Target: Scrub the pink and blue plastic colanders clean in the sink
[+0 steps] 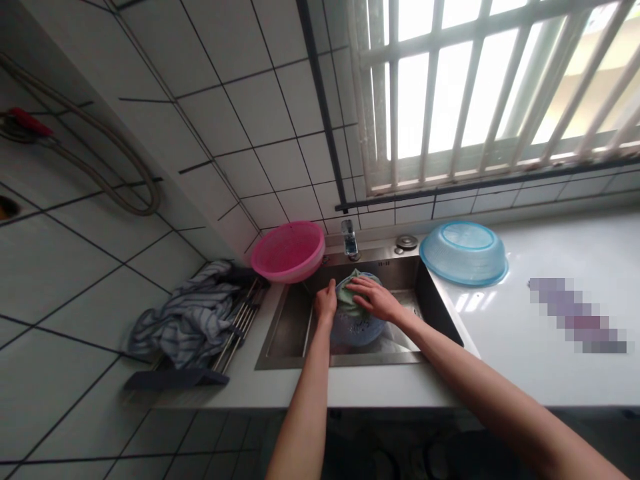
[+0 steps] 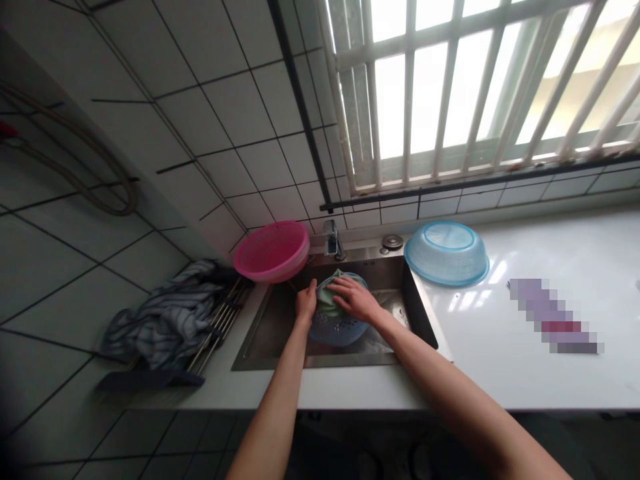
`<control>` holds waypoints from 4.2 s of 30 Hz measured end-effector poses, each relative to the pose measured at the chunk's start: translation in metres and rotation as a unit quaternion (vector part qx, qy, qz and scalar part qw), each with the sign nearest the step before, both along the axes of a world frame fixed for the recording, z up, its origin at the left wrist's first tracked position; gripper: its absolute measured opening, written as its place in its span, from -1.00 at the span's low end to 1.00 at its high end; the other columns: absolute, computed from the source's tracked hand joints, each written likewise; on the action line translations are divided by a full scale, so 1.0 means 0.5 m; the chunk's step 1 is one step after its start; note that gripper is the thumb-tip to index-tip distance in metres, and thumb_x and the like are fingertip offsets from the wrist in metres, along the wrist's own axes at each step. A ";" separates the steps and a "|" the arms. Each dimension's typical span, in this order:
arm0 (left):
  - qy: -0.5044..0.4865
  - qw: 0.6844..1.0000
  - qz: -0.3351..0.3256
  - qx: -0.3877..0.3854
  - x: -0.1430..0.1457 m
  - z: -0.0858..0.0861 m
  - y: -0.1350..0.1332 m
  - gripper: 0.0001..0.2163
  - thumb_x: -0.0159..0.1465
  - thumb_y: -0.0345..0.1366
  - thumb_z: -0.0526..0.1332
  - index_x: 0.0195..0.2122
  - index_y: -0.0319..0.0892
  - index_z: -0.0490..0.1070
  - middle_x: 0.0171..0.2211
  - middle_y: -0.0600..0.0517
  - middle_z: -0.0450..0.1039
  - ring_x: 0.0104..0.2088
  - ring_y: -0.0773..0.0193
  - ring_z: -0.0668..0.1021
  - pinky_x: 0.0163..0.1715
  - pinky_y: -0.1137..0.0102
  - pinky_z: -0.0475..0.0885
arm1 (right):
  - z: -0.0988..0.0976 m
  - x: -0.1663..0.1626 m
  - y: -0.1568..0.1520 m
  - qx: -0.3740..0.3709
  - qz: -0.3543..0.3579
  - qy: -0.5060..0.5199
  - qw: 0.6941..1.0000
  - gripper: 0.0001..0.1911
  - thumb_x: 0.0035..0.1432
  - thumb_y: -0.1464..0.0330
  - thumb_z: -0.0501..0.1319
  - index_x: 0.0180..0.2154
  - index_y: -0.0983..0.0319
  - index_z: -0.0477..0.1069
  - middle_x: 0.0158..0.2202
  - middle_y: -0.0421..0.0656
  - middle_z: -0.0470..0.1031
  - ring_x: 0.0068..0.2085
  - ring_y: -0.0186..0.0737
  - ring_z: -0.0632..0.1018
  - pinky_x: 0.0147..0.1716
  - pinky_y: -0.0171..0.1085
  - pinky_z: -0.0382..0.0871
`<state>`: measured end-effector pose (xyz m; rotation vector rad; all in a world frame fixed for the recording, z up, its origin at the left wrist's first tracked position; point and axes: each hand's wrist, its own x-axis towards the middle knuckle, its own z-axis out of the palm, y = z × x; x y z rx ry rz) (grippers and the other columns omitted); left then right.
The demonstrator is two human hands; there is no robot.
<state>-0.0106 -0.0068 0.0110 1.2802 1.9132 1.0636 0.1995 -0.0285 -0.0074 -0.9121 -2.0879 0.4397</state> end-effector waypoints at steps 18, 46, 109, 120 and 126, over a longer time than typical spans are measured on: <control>-0.199 0.977 -0.058 0.054 0.023 -0.018 -0.008 -0.32 0.02 0.42 0.29 -0.40 -0.24 0.55 -0.51 0.04 0.44 -0.43 0.27 0.39 -0.40 0.41 0.25 | 0.008 0.021 0.009 -0.006 -0.048 0.019 0.999 -0.58 0.43 0.26 0.20 0.27 0.04 0.48 0.36 -0.07 0.40 0.40 0.04 0.37 0.39 0.15 0.23; -0.069 0.996 -0.019 -0.043 -0.003 -0.018 0.011 -0.28 0.20 0.49 0.01 -0.56 -0.11 0.47 -0.59 -0.12 0.46 -0.41 -0.02 0.58 -0.40 0.28 0.33 | 0.003 0.017 0.011 -0.018 -0.014 0.043 0.999 -0.52 0.48 0.30 0.08 0.35 0.09 0.38 0.33 -0.05 0.44 0.37 -0.01 0.41 0.39 0.12 0.26; 0.164 0.984 -0.067 0.029 0.007 0.018 0.002 -0.64 0.43 -0.22 0.00 0.00 0.00 0.60 0.03 -0.09 0.65 0.04 0.02 0.63 -0.01 0.29 0.41 | -0.027 0.029 0.026 -0.095 -0.047 -0.012 0.994 -0.40 0.41 0.14 0.20 0.39 0.14 0.31 0.41 0.03 0.31 0.39 0.06 0.37 0.38 0.05 0.26; -0.078 0.994 -0.064 -0.039 0.004 -0.009 0.012 -0.31 0.18 0.42 0.14 -0.46 -0.23 0.53 -0.57 -0.03 0.49 -0.48 0.18 0.53 -0.47 0.38 0.31 | 0.025 -0.020 -0.016 0.031 0.053 -0.045 0.997 -0.58 0.48 0.21 0.13 0.30 -0.01 0.44 0.35 -0.14 0.42 0.43 0.00 0.31 0.44 0.17 0.11; -0.123 0.991 -0.030 -0.038 0.006 -0.011 -0.003 -0.34 0.13 0.48 0.14 -0.59 -0.11 0.29 -0.68 0.10 0.26 -0.63 0.32 0.34 -0.58 0.40 0.21 | -0.022 0.062 0.053 -0.128 -0.095 0.119 0.980 -0.52 0.50 0.11 0.03 0.29 0.06 0.46 0.28 -0.09 0.50 0.31 -0.02 0.49 0.33 0.08 0.33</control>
